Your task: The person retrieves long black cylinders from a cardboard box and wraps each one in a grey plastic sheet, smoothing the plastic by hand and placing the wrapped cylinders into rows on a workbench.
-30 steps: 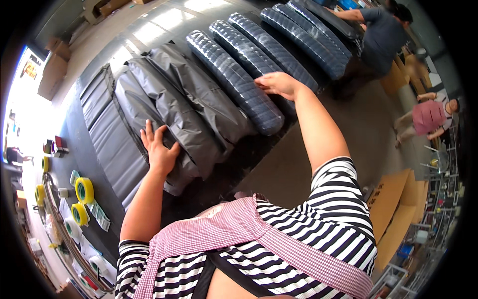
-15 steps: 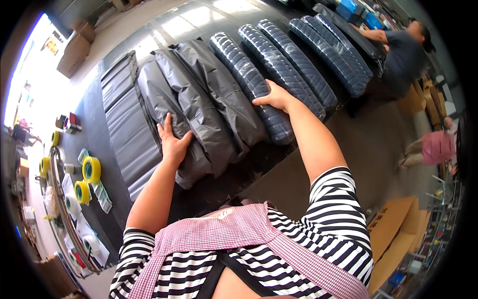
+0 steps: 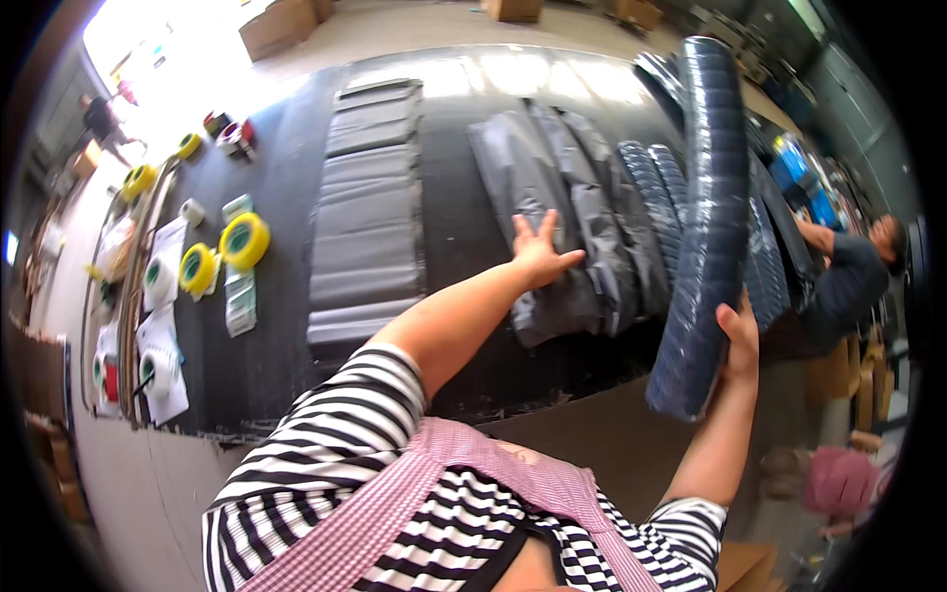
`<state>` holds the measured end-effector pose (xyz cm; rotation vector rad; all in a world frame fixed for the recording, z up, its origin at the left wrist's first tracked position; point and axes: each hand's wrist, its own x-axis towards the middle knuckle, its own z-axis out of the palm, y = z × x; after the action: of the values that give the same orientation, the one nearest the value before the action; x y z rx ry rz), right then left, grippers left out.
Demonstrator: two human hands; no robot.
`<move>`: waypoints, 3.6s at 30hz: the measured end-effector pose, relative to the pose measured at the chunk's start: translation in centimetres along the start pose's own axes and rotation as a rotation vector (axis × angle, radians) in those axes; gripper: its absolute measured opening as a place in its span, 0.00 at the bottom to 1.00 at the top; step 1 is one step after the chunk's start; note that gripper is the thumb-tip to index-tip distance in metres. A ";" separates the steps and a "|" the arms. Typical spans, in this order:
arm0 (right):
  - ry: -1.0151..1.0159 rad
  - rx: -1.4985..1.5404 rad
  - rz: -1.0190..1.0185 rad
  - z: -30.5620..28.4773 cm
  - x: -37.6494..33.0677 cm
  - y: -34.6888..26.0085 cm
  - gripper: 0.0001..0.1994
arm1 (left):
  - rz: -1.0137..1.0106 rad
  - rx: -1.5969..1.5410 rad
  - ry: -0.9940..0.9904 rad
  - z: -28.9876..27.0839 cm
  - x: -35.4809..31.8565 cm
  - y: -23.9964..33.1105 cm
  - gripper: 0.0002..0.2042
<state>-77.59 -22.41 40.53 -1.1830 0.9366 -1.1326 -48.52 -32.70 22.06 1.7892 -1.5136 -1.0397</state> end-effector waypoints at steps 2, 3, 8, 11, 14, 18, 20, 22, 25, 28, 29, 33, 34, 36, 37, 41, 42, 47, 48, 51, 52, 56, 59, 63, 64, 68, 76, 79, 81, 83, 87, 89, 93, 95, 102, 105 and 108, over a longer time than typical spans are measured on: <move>-0.018 0.124 0.058 1.4 -2.4 1.6 0.50 | 0.061 -0.204 -0.134 -1.9 0.1 -0.5 0.49; -0.039 0.131 0.075 2.2 -3.4 2.7 0.50 | 0.154 -0.146 -0.168 -3.6 -0.5 -1.1 0.46; -0.208 0.131 0.146 5.3 -7.5 8.7 0.56 | 0.492 0.230 -0.039 -13.9 -12.5 -9.5 0.10; -0.297 0.041 0.213 10.1 -10.0 10.4 0.56 | 0.280 0.551 0.049 -19.4 -18.8 -18.8 0.10; -0.276 0.020 0.315 11.0 -11.7 14.7 0.55 | 0.277 0.690 -0.059 -22.9 -22.0 -22.0 0.19; -0.254 -0.482 0.215 8.6 -14.0 21.7 0.47 | 0.445 0.646 -0.061 -23.3 -22.5 -24.6 0.18; -0.264 -0.605 0.252 10.8 -12.8 20.6 0.51 | 0.477 0.672 -0.030 -22.9 -23.5 -25.1 0.16; -0.298 -0.745 0.227 11.7 -11.9 20.5 0.51 | 0.454 0.687 -0.029 -22.9 -23.8 -24.8 0.13; -0.240 -0.718 0.242 14.0 -12.3 19.5 0.53 | 0.480 0.675 -0.022 -23.2 -23.5 -23.6 0.08; -0.175 -0.615 0.227 14.2 -12.6 20.1 0.56 | 0.482 0.689 -0.018 -23.2 -22.6 -23.8 0.06; -0.172 -0.610 0.222 14.3 -12.6 20.3 0.56 | 0.476 0.704 -0.025 -23.1 -22.3 -24.0 0.07; -0.150 -0.665 0.198 15.0 -13.1 20.2 0.55 | 0.374 0.658 -0.080 -23.9 -22.4 -22.8 0.12; -0.147 -0.683 0.190 15.5 -13.2 19.9 0.55 | 0.366 0.654 -0.098 -24.4 -22.5 -22.4 0.12; -0.123 -0.718 0.187 15.3 -13.4 20.1 0.54 | 0.362 0.619 -0.080 -24.0 -22.3 -22.8 0.11; -0.091 -0.751 0.181 15.1 -13.5 20.2 0.54 | 0.367 0.586 -0.064 -23.7 -21.6 -22.9 0.11; -0.071 -0.902 0.206 16.2 -12.7 20.1 0.52 | 0.360 0.460 0.043 -23.6 -21.5 -25.2 0.09; -0.109 -0.692 0.248 16.4 -12.6 19.6 0.52 | 0.327 0.424 0.041 -23.4 -21.6 -25.3 0.08; -0.193 -0.240 0.168 20.9 -15.8 16.9 0.51 | 0.293 0.388 0.146 -22.7 -21.7 -24.3 0.03; -0.246 -0.217 0.141 23.2 -16.7 15.1 0.52 | 0.291 0.384 0.139 -22.5 -21.7 -24.1 0.03; -0.320 -0.176 0.203 24.9 -18.4 15.3 0.58 | 0.254 0.349 0.221 -22.1 -21.6 -22.5 0.09; -0.485 -0.431 -0.012 23.4 -17.4 18.0 0.60 | 0.212 0.341 0.238 -22.3 -21.6 -24.1 0.10; -0.350 -0.286 0.238 24.2 -20.8 19.6 0.55 | 0.329 0.049 0.045 -22.9 -19.0 -26.1 0.15; -0.302 -0.430 0.309 24.0 -22.7 18.9 0.54 | 0.166 -0.005 0.108 -22.8 -20.3 -25.7 0.14; -0.284 -0.576 0.318 24.3 -23.9 18.5 0.53 | 0.090 -0.113 0.089 -23.9 -21.2 -25.7 0.13; -0.278 -0.600 0.316 24.3 -24.1 18.3 0.52 | 0.100 -0.090 0.095 -24.2 -21.2 -25.6 0.13; -0.203 -0.707 0.305 23.4 -25.8 17.1 0.51 | 0.201 -0.158 0.140 -23.7 -21.1 -23.3 0.11; -0.256 -0.887 0.293 24.1 -25.6 14.5 0.51 | 0.640 -0.100 0.501 -23.8 -22.3 -20.8 0.06; -0.191 -0.794 0.364 24.0 -25.6 14.8 0.54 | 0.746 0.022 0.546 -23.0 -22.6 -20.4 0.05; -0.191 -0.778 0.391 24.0 -25.3 14.6 0.54 | 0.722 0.001 0.533 -22.2 -22.6 -20.1 0.05; -0.249 -0.731 0.426 23.5 -24.8 14.9 0.55 | 0.626 -0.097 0.566 -22.3 -22.3 -19.7 0.04; -0.295 -0.601 0.371 22.8 -23.8 15.9 0.54 | 0.767 -0.039 0.576 -23.5 -20.5 -18.0 0.05; -0.193 -0.389 0.362 23.6 -22.4 16.9 0.52 | 0.840 0.023 0.440 -23.1 -20.6 -17.0 0.05; -0.244 -0.214 0.234 27.3 -15.6 17.0 0.51 | 0.808 -0.041 0.699 -24.4 -15.8 -16.2 0.04; -0.242 -0.265 0.154 30.4 -12.2 17.9 0.54 | 0.618 -0.350 0.801 -26.6 -12.7 -15.2 0.02; -0.328 -0.529 0.125 30.9 -3.9 23.3 0.46 | 0.371 -1.319 0.243 -28.1 -10.8 -20.2 0.06; -0.041 -0.587 -0.176 33.8 3.8 23.4 0.32 | 0.280 -1.496 0.215 -27.3 -11.4 -22.2 0.06; -0.036 -0.931 -0.287 35.2 11.8 22.4 0.21 | 0.165 -1.405 0.248 -25.3 -11.1 -21.0 0.04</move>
<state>-37.55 -26.44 24.41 -2.1301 1.3533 -0.8846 -16.58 -19.16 20.51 0.7062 -0.4265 -1.2273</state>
